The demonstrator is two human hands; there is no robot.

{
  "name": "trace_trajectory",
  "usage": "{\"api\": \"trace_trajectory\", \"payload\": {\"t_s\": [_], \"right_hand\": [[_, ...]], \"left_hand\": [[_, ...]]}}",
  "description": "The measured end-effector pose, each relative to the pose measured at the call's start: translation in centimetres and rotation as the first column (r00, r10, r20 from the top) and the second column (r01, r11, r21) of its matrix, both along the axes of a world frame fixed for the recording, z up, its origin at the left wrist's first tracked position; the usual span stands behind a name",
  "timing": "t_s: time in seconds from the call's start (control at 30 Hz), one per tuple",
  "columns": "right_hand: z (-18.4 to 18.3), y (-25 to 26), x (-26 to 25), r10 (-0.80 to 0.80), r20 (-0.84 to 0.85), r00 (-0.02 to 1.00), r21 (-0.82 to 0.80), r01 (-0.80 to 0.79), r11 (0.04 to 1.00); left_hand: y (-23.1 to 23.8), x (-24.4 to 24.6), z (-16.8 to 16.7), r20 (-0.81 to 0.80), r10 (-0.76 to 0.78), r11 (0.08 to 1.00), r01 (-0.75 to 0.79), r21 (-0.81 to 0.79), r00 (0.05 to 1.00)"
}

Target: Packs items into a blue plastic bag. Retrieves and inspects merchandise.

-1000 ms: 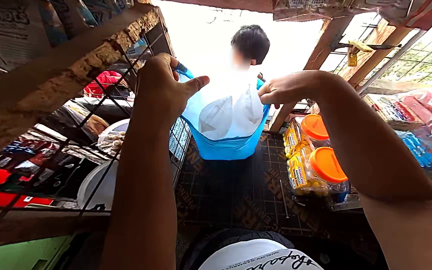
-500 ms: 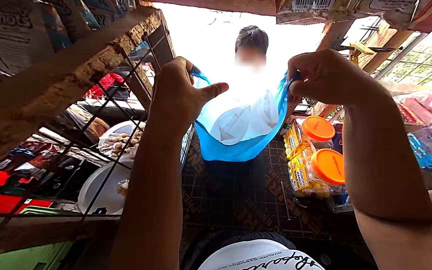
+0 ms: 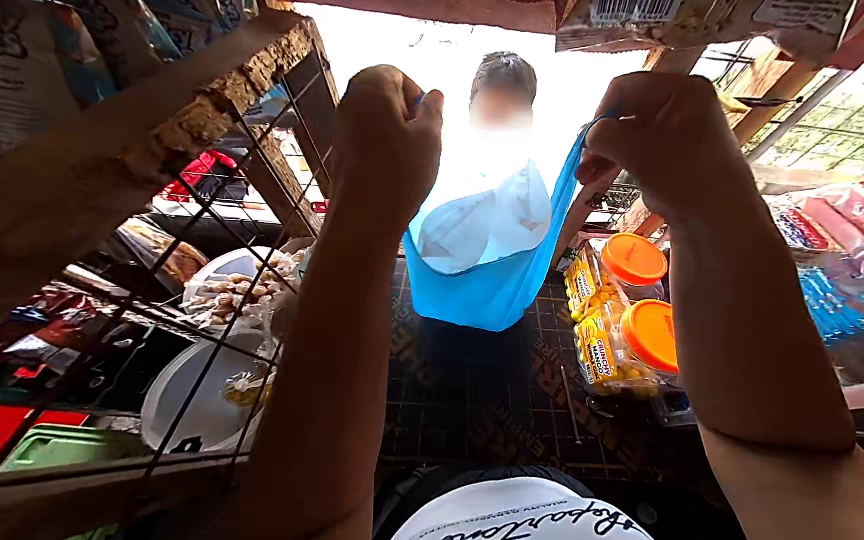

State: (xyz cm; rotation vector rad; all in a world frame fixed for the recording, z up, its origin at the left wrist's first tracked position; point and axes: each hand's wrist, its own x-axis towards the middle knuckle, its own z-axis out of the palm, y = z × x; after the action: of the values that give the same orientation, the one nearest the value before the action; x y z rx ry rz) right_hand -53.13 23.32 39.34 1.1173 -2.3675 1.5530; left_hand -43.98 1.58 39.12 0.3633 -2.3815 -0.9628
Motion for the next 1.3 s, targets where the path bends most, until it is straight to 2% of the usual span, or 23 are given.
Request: {"api": "trace_trajectory", "payload": {"t_s": [0.2,0.33,0.5,0.7,0.83,0.97,1.1,1.2,1.3], "right_hand": [[0.2,0.7,-1.4,-0.209,-0.011,0.978,-0.082,0.207,0.975],[-0.6,2.2,0.0,-0.266,-0.1,0.959,0.004,0.267,0.964],[-3.2,4.9,3.6,-0.244,-0.156,0.957,0.1,0.261,0.96],[-5.1,7.4,9.4,-0.117,-0.236,0.965,0.235,0.173,0.956],[-8.1,8.5,14.9,-0.017,-0.335,0.942,0.364,0.146,0.92],[-13.5,8.3,19.5,-0.052,-0.436,0.899,0.384,0.238,0.892],[-19.4,7.9,21.2,-0.093,-0.472,0.877,0.366,0.29,0.884],[-22.5,7.9,21.5,-0.152,-0.516,0.843,0.34,0.364,0.867],[-24.1,8.3,22.3,-0.238,-0.518,0.822,0.345,0.455,0.821]], "left_hand": [[2.1,-2.6,0.9,-0.051,-0.1,0.99,0.104,0.091,0.994],[3.8,-1.9,-0.4,-0.082,-0.18,0.982,0.183,0.044,0.98],[6.3,2.2,-2.7,-0.018,-0.271,0.961,0.27,-0.054,0.962],[8.2,8.8,-7.2,-0.057,-0.336,0.917,0.313,-0.249,0.94],[9.4,13.3,-11.4,-0.084,-0.326,0.907,0.287,-0.307,0.942],[9.8,16.1,-16.5,-0.106,-0.338,0.874,0.27,-0.404,0.935],[9.2,16.7,-22.0,-0.187,-0.355,0.842,0.225,-0.491,0.916],[8.8,16.7,-23.2,-0.22,-0.377,0.852,0.243,-0.464,0.9],[8.7,17.2,-23.8,-0.174,-0.434,0.807,0.295,-0.511,0.884]]}}
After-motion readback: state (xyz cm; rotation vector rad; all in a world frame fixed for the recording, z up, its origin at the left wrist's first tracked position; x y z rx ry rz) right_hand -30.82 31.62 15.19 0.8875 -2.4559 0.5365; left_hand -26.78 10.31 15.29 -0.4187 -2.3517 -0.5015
